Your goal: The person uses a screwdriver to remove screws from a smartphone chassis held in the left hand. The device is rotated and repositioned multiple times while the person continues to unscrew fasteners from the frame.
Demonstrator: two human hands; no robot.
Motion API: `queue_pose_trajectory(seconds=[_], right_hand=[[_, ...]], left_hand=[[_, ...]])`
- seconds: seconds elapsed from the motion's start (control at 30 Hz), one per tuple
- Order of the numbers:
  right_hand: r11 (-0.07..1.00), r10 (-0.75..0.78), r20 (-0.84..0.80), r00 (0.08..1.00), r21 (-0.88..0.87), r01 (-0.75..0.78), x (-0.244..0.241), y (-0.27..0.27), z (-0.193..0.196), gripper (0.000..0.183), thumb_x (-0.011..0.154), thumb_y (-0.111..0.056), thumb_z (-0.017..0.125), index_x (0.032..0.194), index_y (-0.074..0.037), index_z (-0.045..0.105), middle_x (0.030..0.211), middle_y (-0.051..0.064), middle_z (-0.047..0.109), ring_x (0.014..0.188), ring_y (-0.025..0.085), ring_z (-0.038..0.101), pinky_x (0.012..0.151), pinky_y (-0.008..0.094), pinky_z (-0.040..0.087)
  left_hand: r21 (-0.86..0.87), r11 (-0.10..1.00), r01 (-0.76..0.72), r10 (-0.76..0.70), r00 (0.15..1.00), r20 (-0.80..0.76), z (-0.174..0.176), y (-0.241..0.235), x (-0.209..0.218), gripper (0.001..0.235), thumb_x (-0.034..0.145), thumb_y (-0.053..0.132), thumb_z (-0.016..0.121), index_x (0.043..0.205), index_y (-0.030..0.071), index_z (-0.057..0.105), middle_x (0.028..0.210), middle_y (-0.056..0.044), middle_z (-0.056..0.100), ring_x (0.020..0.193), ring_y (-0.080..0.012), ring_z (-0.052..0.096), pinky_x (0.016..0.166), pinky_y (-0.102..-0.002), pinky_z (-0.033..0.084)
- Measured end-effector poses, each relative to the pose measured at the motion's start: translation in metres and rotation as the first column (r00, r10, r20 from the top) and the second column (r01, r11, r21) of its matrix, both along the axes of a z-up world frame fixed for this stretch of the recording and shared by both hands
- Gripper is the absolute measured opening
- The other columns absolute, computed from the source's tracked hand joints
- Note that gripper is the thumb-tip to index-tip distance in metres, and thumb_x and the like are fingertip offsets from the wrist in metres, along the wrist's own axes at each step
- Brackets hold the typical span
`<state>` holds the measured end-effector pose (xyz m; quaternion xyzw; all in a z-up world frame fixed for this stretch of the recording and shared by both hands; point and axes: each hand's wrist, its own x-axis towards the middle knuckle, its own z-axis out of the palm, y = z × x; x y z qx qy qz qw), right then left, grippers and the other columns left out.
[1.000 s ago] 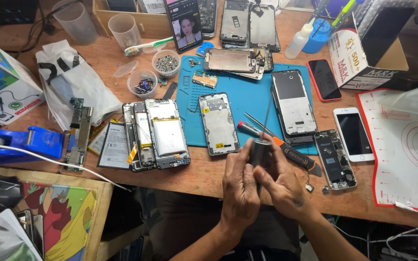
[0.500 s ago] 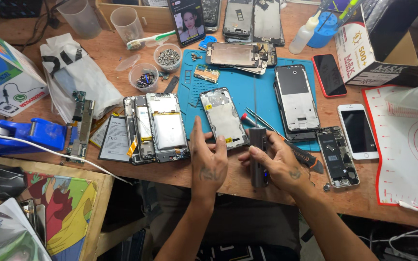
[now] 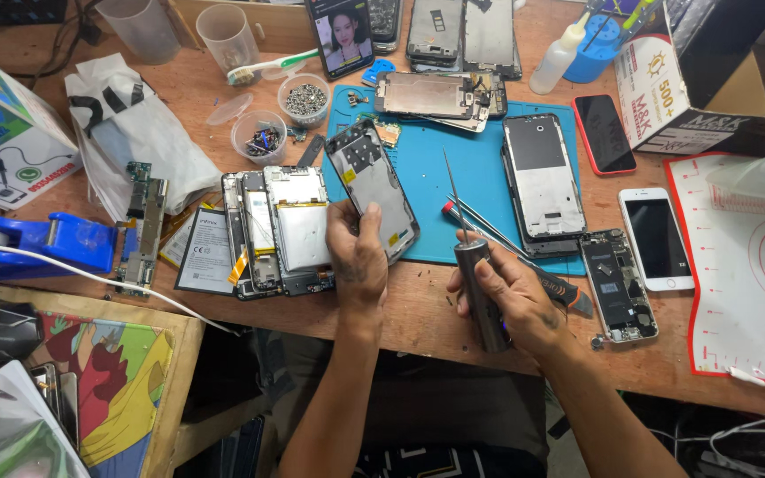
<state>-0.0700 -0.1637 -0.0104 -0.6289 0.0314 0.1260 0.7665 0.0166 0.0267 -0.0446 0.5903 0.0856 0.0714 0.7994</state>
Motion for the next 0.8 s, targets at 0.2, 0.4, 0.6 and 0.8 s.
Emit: queue_pose_trajectory(seconds=[0.2,0.4,0.6,0.8], right_hand=[[0.996,-0.001,-0.024,1.0,-0.092,-0.001,-0.001,-0.003,0.001,0.042,0.097,-0.021,0.057,0.131,0.004,0.054,0.099,0.01,0.07,0.084,0.014,0.07,0.076,0.031,0.06],[0.982,0.096,-0.004,0.995,-0.164,-0.096,0.001,-0.02,0.011,0.051,0.092,-0.019,0.067,0.137,-0.002,0.052,0.09,0.009,0.065,0.079,0.013,0.066,0.068,0.031,0.057],[0.718,0.155,0.04,0.987,-0.691,-0.084,-0.001,-0.005,0.03,0.062,0.087,-0.03,0.071,0.143,-0.011,0.055,0.101,0.008,0.071,0.088,0.018,0.07,0.074,0.032,0.058],[0.629,0.248,0.173,0.953,-0.777,-0.022,-0.003,0.01,0.046,0.064,0.089,-0.034,0.071,0.145,-0.008,0.052,0.101,0.012,0.073,0.083,0.017,0.072,0.07,0.029,0.057]], left_hand=[[-0.243,0.97,0.012,-0.003,0.999,0.037,-0.004,-0.003,0.011,0.025,0.095,0.011,0.058,0.114,-0.005,0.054,0.105,-0.014,0.063,0.094,-0.0187,0.06,0.084,-0.03,0.053],[-0.227,0.973,-0.049,0.058,0.998,0.034,-0.007,-0.001,0.009,0.034,0.094,0.005,0.057,0.123,-0.007,0.044,0.111,-0.015,0.06,0.101,-0.0197,0.06,0.093,-0.034,0.053],[-0.233,0.972,-0.022,0.065,0.982,0.178,-0.001,0.0,0.006,0.036,0.097,0.003,0.051,0.129,-0.005,0.039,0.118,-0.018,0.059,0.107,-0.0188,0.059,0.097,-0.035,0.051],[-0.182,0.982,-0.049,0.084,0.979,0.187,0.0,0.007,0.007,0.032,0.1,0.004,0.047,0.131,-0.003,0.041,0.118,-0.018,0.06,0.106,-0.0178,0.06,0.097,-0.034,0.051]])
